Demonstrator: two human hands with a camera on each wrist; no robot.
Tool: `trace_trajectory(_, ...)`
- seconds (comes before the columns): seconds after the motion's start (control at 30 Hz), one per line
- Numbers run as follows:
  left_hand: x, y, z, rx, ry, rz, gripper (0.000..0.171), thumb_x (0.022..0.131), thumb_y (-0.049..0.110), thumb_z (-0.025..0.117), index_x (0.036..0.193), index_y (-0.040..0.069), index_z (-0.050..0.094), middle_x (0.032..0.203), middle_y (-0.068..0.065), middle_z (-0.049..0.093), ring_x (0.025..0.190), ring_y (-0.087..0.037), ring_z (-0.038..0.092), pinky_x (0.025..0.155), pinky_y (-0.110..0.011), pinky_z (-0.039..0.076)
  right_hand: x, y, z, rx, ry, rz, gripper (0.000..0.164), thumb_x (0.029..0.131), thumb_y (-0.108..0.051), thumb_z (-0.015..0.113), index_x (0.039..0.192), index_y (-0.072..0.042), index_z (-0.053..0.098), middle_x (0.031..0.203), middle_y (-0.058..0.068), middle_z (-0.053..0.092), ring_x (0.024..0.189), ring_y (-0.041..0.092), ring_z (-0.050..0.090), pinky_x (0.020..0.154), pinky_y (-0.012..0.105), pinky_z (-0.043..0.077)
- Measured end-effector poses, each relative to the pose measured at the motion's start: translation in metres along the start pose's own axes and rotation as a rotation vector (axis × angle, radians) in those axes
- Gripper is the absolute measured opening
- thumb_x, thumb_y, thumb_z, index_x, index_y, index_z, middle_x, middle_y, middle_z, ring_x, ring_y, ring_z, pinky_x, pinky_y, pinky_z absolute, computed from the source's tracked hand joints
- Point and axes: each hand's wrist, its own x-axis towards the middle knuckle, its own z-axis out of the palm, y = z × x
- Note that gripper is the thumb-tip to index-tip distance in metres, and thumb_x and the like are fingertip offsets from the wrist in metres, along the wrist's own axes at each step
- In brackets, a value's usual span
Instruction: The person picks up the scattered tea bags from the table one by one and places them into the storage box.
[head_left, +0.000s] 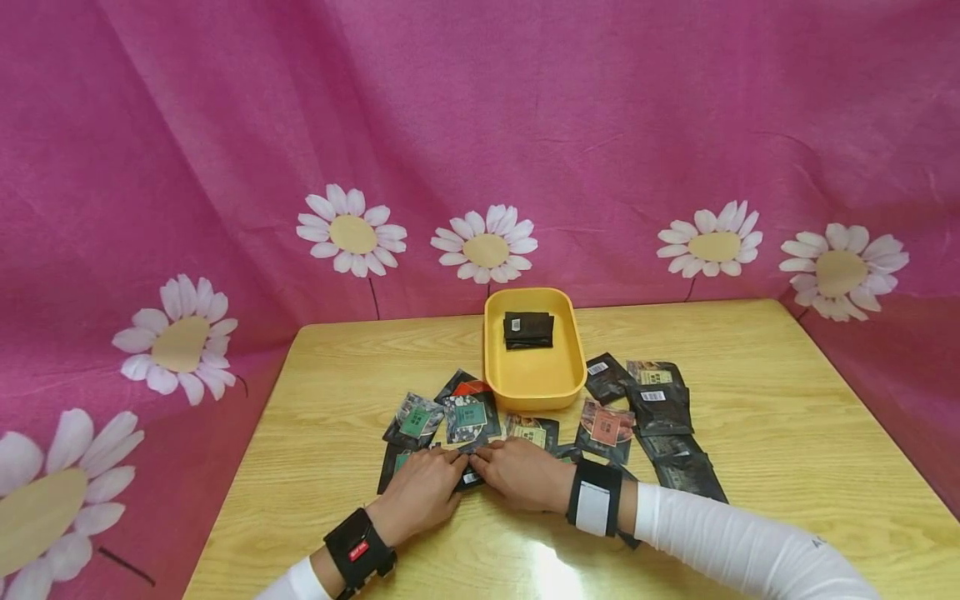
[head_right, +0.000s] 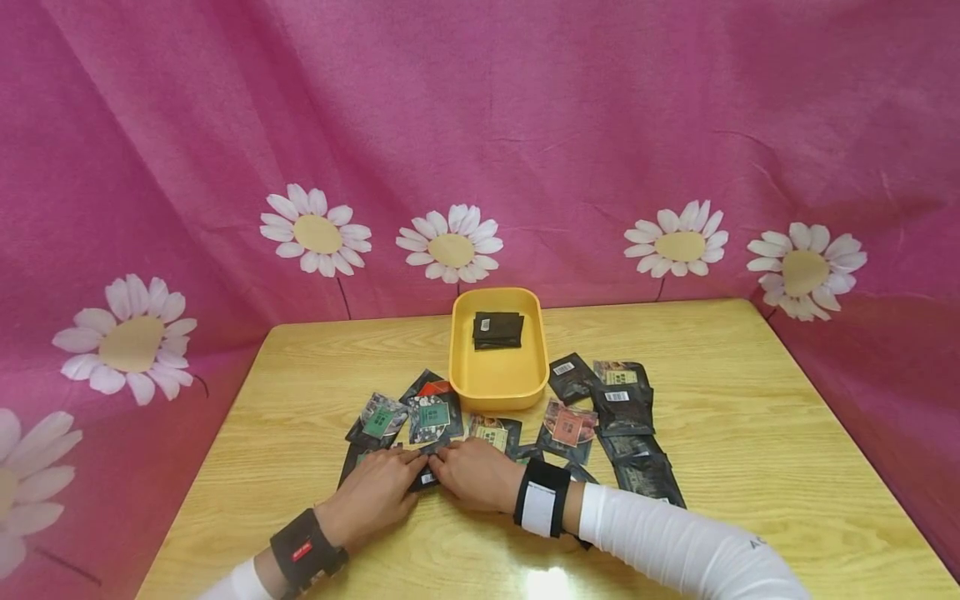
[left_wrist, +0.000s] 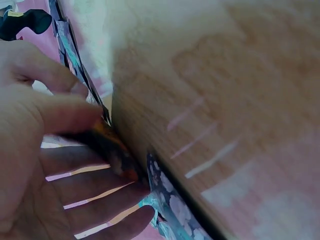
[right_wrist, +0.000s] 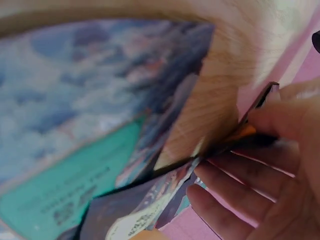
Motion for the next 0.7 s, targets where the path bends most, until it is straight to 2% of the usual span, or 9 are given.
trace_trajectory(0.13, -0.001, 0.0, 0.001, 0.006, 0.057, 0.004, 0.019, 0.088, 0.016, 0.066, 0.106, 0.01, 0.071, 0.096, -0.002, 0.074, 0.082, -0.02, 0.07, 0.066, -0.036, 0.055, 0.0, -0.001, 0.001, 0.005, 0.078, 0.021, 0.017, 0.095, -0.023, 0.06, 0.107, -0.017, 0.07, 0.099, -0.005, 0.073, 0.084, 0.012, 0.069, 0.067, 0.031, 0.056)
trace_trajectory(0.27, -0.004, 0.0, -0.001, -0.013, 0.123, -0.003, 0.011, 0.091, 0.01, 0.061, 0.096, 0.013, 0.071, 0.079, 0.002, 0.071, 0.067, -0.016, 0.067, 0.051, -0.031, 0.046, 0.0, -0.002, -0.001, 0.053, 0.132, 0.053, 0.007, 0.092, -0.019, 0.062, 0.096, -0.018, 0.068, 0.087, -0.005, 0.072, 0.074, 0.011, 0.069, 0.06, 0.031, 0.055)
trace_trajectory(0.43, -0.008, -0.001, -0.01, -0.009, 0.18, -0.024, 0.013, 0.09, 0.01, 0.061, 0.095, 0.016, 0.071, 0.077, 0.003, 0.07, 0.064, -0.014, 0.066, 0.045, -0.029, 0.04, 0.002, -0.002, -0.007, 0.099, 0.157, 0.086, 0.012, 0.09, -0.015, 0.063, 0.101, -0.018, 0.069, 0.086, -0.005, 0.073, 0.072, 0.011, 0.069, 0.056, 0.032, 0.054)
trace_trajectory(0.57, -0.007, -0.003, -0.022, -0.002, 0.233, -0.027, 0.016, 0.087, 0.006, 0.063, 0.096, 0.018, 0.069, 0.073, 0.006, 0.068, 0.06, -0.009, 0.063, 0.046, -0.027, 0.039, 0.002, 0.003, -0.019, 0.082, 0.23, 0.091, 0.015, 0.087, -0.012, 0.066, 0.1, -0.019, 0.07, 0.083, -0.006, 0.073, 0.068, 0.011, 0.069, 0.053, 0.031, 0.052)
trace_trajectory(0.7, -0.002, -0.007, -0.038, 0.02, 0.291, -0.006, 0.023, 0.086, 0.007, 0.067, 0.106, 0.018, 0.07, 0.067, 0.008, 0.064, 0.055, -0.004, 0.056, 0.044, -0.023, 0.035, 0.001, 0.014, -0.036, 0.084, 0.302, 0.105, 0.022, 0.082, -0.012, 0.072, 0.103, -0.019, 0.073, 0.085, -0.007, 0.074, 0.067, 0.01, 0.067, 0.051, 0.028, 0.05)
